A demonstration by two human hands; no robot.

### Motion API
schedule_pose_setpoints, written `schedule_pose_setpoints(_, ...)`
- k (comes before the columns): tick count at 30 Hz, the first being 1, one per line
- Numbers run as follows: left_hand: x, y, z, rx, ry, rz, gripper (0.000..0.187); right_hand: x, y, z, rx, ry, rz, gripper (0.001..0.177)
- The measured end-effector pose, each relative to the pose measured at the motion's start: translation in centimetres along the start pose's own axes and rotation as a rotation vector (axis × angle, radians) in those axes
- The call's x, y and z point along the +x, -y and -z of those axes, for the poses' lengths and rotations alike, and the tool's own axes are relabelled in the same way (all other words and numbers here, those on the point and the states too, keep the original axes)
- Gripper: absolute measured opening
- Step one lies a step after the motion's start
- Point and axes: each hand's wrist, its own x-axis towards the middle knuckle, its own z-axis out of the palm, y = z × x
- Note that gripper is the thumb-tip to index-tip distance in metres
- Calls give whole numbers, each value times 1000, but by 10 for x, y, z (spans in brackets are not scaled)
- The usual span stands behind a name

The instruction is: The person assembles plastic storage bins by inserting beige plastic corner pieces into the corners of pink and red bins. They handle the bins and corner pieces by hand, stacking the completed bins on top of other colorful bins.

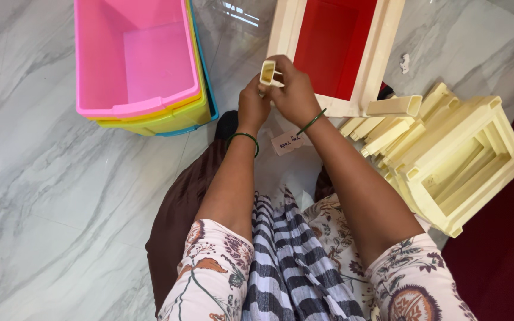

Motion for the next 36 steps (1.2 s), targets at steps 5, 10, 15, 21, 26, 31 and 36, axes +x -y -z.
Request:
schedule_pose_setpoints(5, -11, -8, -6, 66, -202, -304, 50, -7, 8, 9, -179, 63, -64, 44)
schedule_pose_setpoints(10, -6, -12, -2, -83, -115, -245, 41, 0, -2, 9, 47, -20, -27, 45)
schedule_pose_setpoints(15, 3, -27, 12, 94, -23, -154, 41, 6, -6, 4, 126, -67, -2, 46)
schedule_pose_setpoints(21, -2, -40, 10, 156, -31, 16, 26, -2, 12, 8, -143, -4, 64, 45)
schedule_pose_setpoints(26, -12, -22, -4, 143, -230, -238, 33, -13, 24, 15, -368, 103, 51, 40)
schedule_pose_setpoints(31, -18, -7, -12, -62, -298, -404, 31, -27, 33, 21, -380, 81, 141, 38)
schedule_pose_setpoints(36, -18, -20, -28, -150, -190, -388, 32, -36, 55, 43, -424, -11, 282, 36)
